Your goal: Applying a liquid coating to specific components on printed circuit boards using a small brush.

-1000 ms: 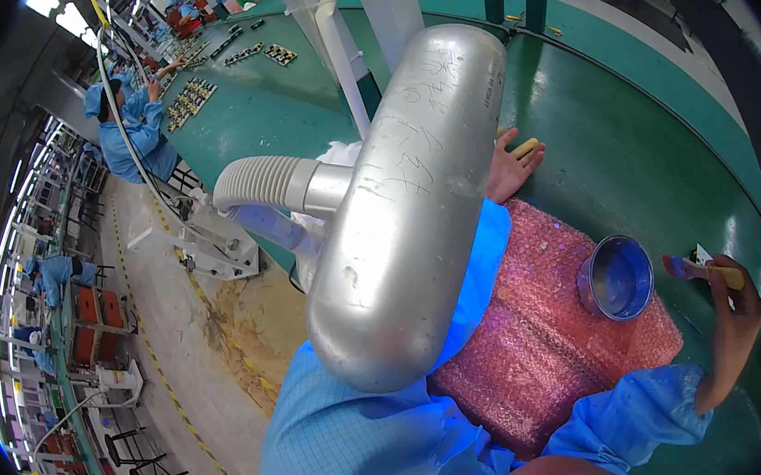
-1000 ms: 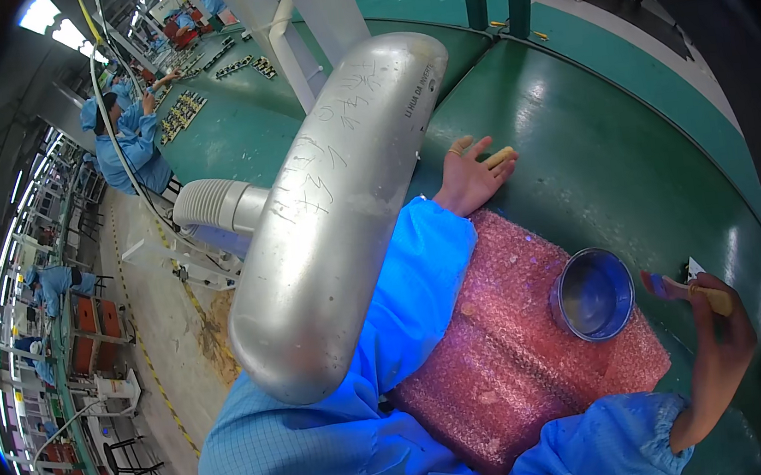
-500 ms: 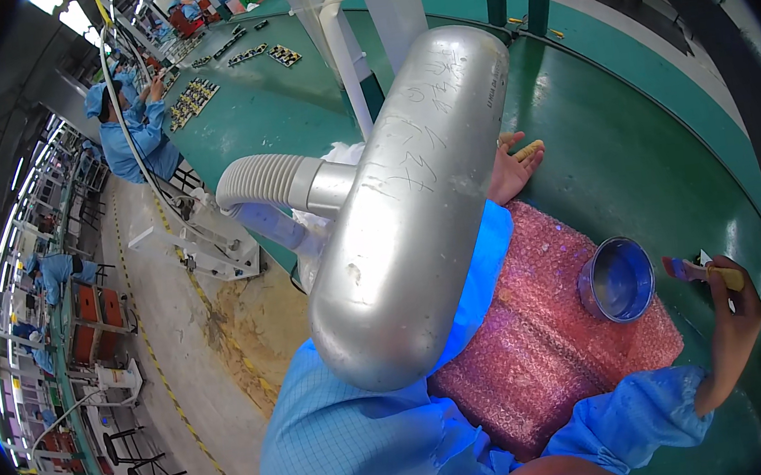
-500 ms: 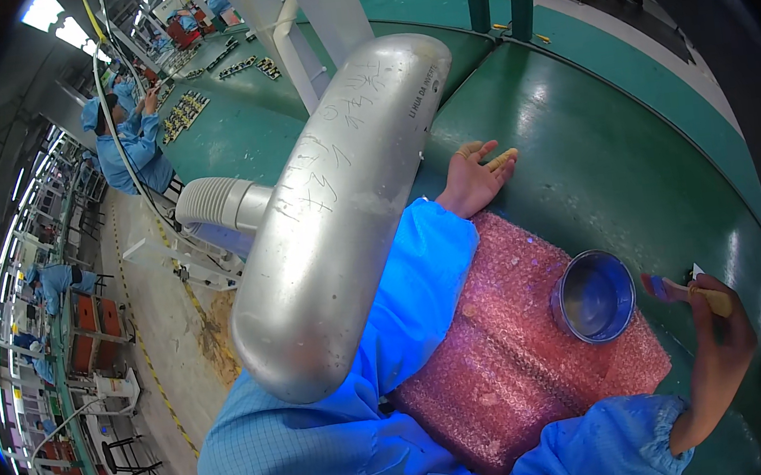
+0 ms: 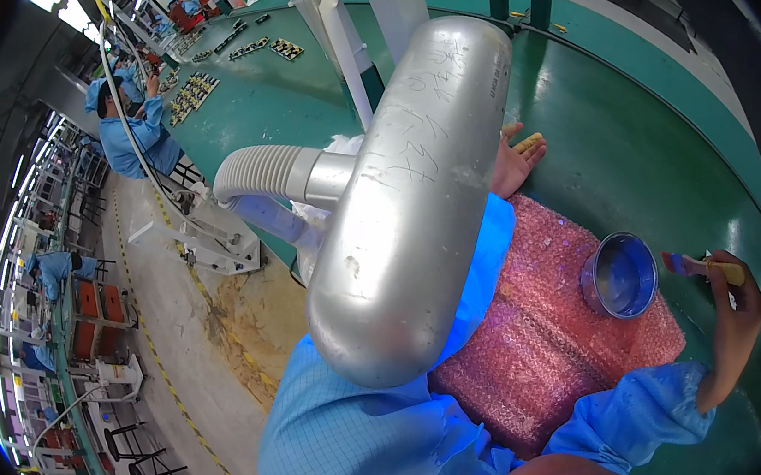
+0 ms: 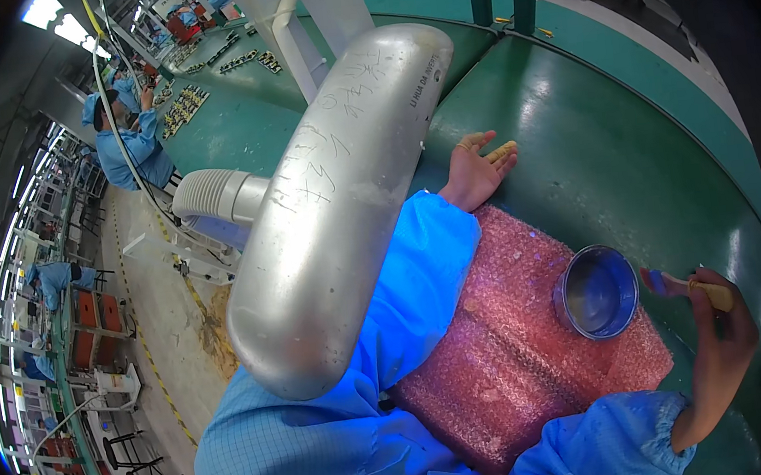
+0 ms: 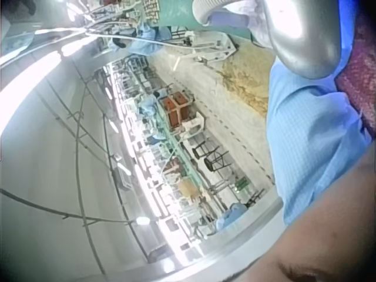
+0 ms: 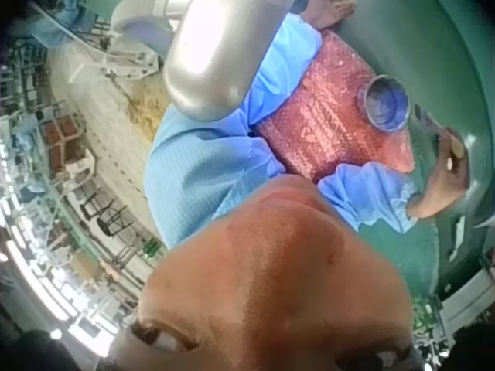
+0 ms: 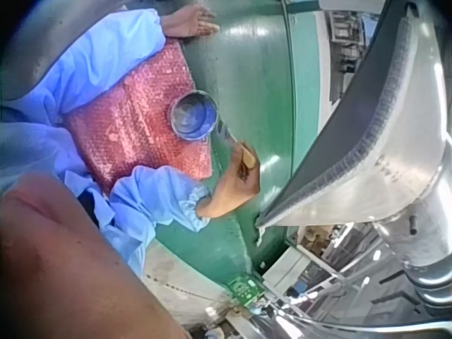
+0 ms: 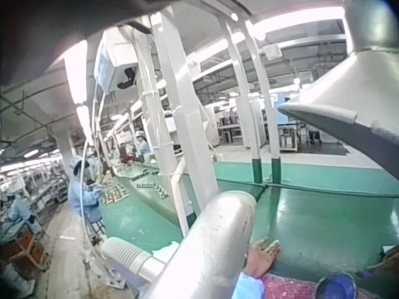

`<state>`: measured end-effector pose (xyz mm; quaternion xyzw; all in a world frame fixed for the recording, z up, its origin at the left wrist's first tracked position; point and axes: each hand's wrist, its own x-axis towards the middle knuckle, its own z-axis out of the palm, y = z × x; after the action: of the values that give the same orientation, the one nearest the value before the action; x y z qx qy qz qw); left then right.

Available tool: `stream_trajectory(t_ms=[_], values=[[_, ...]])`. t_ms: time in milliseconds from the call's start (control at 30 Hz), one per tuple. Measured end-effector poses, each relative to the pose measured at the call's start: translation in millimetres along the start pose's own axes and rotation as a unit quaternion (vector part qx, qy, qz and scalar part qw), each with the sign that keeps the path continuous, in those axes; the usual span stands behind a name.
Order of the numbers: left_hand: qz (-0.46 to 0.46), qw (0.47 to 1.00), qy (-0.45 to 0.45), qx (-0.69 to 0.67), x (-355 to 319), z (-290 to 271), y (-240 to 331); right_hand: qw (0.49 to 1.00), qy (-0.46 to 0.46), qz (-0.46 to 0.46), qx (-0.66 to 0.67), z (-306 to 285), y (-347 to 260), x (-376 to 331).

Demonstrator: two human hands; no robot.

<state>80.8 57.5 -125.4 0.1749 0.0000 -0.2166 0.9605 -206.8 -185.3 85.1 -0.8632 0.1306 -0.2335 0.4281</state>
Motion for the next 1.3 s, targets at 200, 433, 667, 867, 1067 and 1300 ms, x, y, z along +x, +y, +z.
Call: stream_trajectory(t_ms=[200,433,667,867,1067,1300], values=[[0.000,1.000,0.007,0.005,-3.9,-4.0,-0.5,1.000,-0.008,0.005,-0.029,-1.4,5.2,1.0],[-0.004,1.000,0.019,0.020,-3.0,1.9,0.2,0.999,-0.016,-0.007,-0.030,-3.7,10.6,2.2],[-0.012,1.000,0.011,0.026,-1.2,-2.0,3.6,0.999,-0.033,-0.010,-0.040,1.0,10.1,3.2],[-0.017,0.998,0.012,0.056,-2.8,0.5,0.0,0.999,-0.009,0.001,-0.031,1.9,2.2,-0.5],[-0.008,0.997,0.011,0.072,-4.1,2.6,-0.2,0.999,-0.003,-0.014,-0.033,-1.2,4.3,-1.1],[-0.011,0.996,0.010,0.086,-5.5,5.9,-0.5,0.999,-0.018,-0.007,-0.046,3.7,3.0,0.0]])
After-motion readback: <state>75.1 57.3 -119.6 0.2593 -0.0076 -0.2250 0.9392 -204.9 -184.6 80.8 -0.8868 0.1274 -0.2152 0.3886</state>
